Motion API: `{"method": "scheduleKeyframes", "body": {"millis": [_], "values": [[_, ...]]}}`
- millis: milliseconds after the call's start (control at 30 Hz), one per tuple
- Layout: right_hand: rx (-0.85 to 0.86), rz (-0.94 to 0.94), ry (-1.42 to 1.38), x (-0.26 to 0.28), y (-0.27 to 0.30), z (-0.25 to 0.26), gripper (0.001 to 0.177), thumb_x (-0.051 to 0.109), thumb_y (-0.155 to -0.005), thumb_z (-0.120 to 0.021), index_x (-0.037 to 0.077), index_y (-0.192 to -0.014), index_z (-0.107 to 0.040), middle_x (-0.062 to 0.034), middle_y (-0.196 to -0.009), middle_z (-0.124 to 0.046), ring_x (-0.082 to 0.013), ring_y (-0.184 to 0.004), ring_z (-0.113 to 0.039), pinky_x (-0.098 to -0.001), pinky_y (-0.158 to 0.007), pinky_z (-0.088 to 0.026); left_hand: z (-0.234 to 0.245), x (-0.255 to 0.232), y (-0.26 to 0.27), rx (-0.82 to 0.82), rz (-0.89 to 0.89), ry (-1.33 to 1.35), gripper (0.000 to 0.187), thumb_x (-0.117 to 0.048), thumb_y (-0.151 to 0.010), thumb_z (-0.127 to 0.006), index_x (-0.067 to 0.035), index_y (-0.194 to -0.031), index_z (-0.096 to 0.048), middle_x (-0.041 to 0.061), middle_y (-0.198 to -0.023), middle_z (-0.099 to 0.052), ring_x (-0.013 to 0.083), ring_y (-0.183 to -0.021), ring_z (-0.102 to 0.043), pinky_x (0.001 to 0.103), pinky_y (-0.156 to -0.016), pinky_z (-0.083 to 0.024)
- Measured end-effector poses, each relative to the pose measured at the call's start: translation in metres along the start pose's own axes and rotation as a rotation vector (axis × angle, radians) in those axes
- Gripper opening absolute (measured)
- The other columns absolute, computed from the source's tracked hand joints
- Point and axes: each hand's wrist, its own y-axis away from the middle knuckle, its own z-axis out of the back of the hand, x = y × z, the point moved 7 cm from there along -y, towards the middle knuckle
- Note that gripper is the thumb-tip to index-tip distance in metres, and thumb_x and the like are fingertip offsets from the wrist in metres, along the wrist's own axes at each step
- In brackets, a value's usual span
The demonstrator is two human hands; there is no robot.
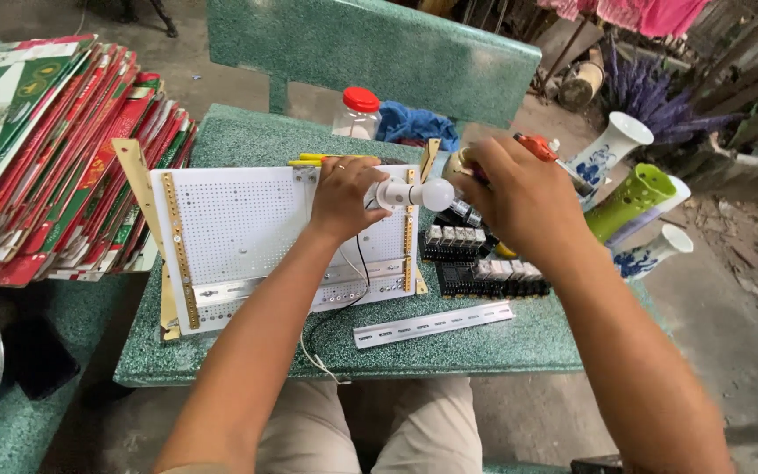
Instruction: The person uses a screwdriver to tighten screws on a perforated board and a metal strip. They then retrieve a light bulb with a wire, connect it to the board, and secure it with the screwdriver.
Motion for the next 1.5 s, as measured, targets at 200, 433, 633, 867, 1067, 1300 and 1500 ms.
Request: {"method": "scheduleKeyframes", "body": {"millis": [200, 433, 633, 867, 1067, 1300, 1500], "values": [[-0.409, 0.068, -0.403, -0.007, 0.044, -0.008, 0.011, 0.01, -0.1, -0.074, 0.006, -0.101, -0.064, -0.0114, -0.098, -0.068, -0.0289, -0.079, -0.071, -0.0342, -0.058, -0.057, 0.008, -0.006, -0.004, 0.018, 0.048, 0.015, 0.063, -0.028, -0.06, -0.103, -0.028, -0.113, -0.069, 0.001, -0.124, -0.07, 0.0221, -0.119, -0.065, 0.043, -0.107, -0.039], [-0.475, 0.014, -0.505, 0.012, 0.047, -0.032, 0.011, 0.008, -0.095, -0.078, 0.007, -0.097, -0.067, -0.0066, -0.101, -0.074, -0.0258, -0.091, -0.074, -0.0316, -0.075, -0.06, 0.015, -0.013, -0.005, 0.06, 0.058, 0.0, 0.064, -0.027, -0.059, -0.101, -0.028, -0.114, -0.069, -0.001, -0.126, -0.07, 0.0211, -0.123, -0.063, 0.043, -0.109, -0.039], [-0.458, 0.038, -0.581, 0.014, 0.045, -0.052, 0.009, 0.004, -0.098, -0.071, 0.001, -0.1, -0.063, -0.0144, -0.1, -0.071, -0.0332, -0.087, -0.073, -0.0364, -0.068, -0.06, 0.017, -0.012, -0.006, 0.096, 0.07, 0.002, 0.06, -0.027, -0.063, -0.1, -0.027, -0.115, -0.071, 0.0, -0.128, -0.069, 0.0227, -0.126, -0.062, 0.044, -0.111, -0.039], [-0.455, 0.02, -0.566, 0.012, 0.047, -0.059, 0.01, 0.006, -0.098, -0.072, 0.002, -0.099, -0.062, -0.0139, -0.103, -0.072, -0.0335, -0.092, -0.073, -0.0376, -0.071, -0.06, 0.019, -0.014, -0.007, 0.094, 0.07, 0.011, 0.059, -0.026, -0.064, -0.1, -0.025, -0.116, -0.072, 0.002, -0.127, -0.07, 0.0235, -0.126, -0.063, 0.044, -0.111, -0.039], [-0.379, 0.014, -0.576, 0.017, 0.044, -0.062, 0.008, 0.003, -0.099, -0.069, 0.004, -0.103, -0.062, -0.0134, -0.107, -0.07, -0.0352, -0.087, -0.073, -0.0398, -0.066, -0.06, 0.023, -0.017, -0.007, 0.085, 0.077, 0.004, 0.057, -0.025, -0.065, -0.1, -0.024, -0.115, -0.073, 0.003, -0.125, -0.071, 0.0243, -0.125, -0.063, 0.044, -0.11, -0.04], [-0.316, 0.054, -0.481, 0.024, 0.041, -0.063, 0.007, 0.006, -0.1, -0.066, 0.007, -0.105, -0.062, -0.0115, -0.109, -0.068, -0.0336, -0.08, -0.073, -0.041, -0.061, -0.062, 0.024, -0.017, -0.007, 0.072, 0.064, 0.018, 0.058, -0.023, -0.064, -0.1, -0.023, -0.115, -0.072, 0.003, -0.125, -0.071, 0.0249, -0.125, -0.063, 0.045, -0.11, -0.04], [-0.325, 0.07, -0.518, 0.019, 0.045, -0.069, 0.006, 0.005, -0.099, -0.066, 0.007, -0.104, -0.063, -0.0115, -0.11, -0.069, -0.0327, -0.082, -0.074, -0.0369, -0.061, -0.061, 0.022, -0.016, -0.006, 0.076, 0.069, 0.019, 0.06, -0.023, -0.063, -0.101, -0.024, -0.116, -0.072, 0.003, -0.126, -0.071, 0.0244, -0.125, -0.063, 0.045, -0.11, -0.039]]}}
